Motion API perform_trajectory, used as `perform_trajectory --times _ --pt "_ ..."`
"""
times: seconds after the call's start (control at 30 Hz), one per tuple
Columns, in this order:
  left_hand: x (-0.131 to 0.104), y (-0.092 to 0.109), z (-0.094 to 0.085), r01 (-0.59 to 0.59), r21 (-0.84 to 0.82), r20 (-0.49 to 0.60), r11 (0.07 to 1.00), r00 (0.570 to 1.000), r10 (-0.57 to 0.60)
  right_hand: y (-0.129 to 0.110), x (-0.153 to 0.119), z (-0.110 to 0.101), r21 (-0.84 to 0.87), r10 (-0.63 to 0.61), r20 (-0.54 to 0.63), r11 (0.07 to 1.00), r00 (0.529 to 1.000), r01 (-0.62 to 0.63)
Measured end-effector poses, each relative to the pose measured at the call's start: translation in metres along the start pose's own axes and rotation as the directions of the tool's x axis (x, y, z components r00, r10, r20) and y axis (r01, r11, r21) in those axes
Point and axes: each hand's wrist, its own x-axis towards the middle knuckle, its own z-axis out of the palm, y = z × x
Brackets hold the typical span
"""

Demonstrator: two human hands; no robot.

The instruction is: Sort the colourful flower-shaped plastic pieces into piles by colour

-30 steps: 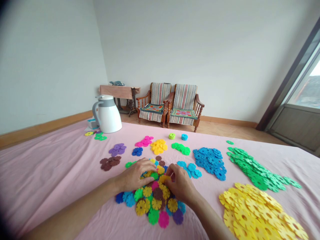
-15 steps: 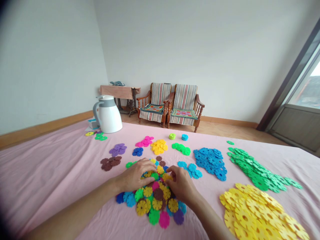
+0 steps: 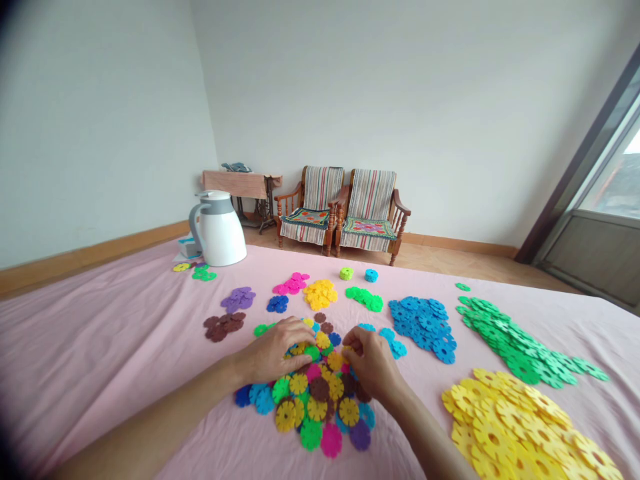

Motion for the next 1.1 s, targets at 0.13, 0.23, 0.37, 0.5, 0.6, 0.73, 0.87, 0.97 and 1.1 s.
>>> perform_trajectory --times 0.13,0.23,0.37,0.5,0.6,0.73,0.87,0.97,1.1 --pt "0.000 0.000 0.000 0.014 0.024 0.000 1.000 1.000 -0.014 0.008 0.009 -0.004 0.062 -0.022 -0.071 0.998 0.997 0.026" --pt "0.000 0.000 -0.002 0.020 0.047 0.008 0.999 1.000 -0.021 0.010 0.022 -0.005 0.075 -0.028 -0.105 0.997 0.994 0.036" --pt "0.000 -0.002 -0.002 0.033 0.071 -0.006 0.997 0.999 -0.032 0.007 0.044 0.001 0.086 -0.002 -0.089 0.996 0.996 0.010" --pt "-0.001 -0.006 0.000 0.032 0.077 -0.028 0.996 0.999 -0.030 0.004 0.070 0.009 0.107 0.030 -0.090 0.994 0.996 -0.020" --pt "-0.001 -0.008 0.003 0.024 0.080 -0.039 0.997 0.999 -0.020 0.001 0.083 0.014 0.128 0.050 -0.115 0.991 0.992 -0.035" --pt "-0.001 -0.010 0.004 0.013 0.065 -0.055 0.998 0.998 -0.009 -0.001 0.081 0.023 0.052 0.021 -0.108 0.999 0.994 -0.016" --pt "-0.001 -0.010 0.004 0.009 0.062 -0.062 0.998 0.998 -0.005 -0.002 0.068 0.033 -0.034 -0.022 -0.054 0.999 0.998 0.021" --pt "-0.002 -0.010 0.005 0.008 0.072 -0.061 0.997 0.998 -0.004 -0.001 0.062 0.036 -0.063 -0.024 -0.040 0.998 0.999 0.021" --pt "-0.002 -0.010 0.005 0.013 0.078 -0.064 0.997 0.998 -0.008 0.001 0.061 0.034 -0.064 -0.011 -0.034 0.998 0.999 0.009"
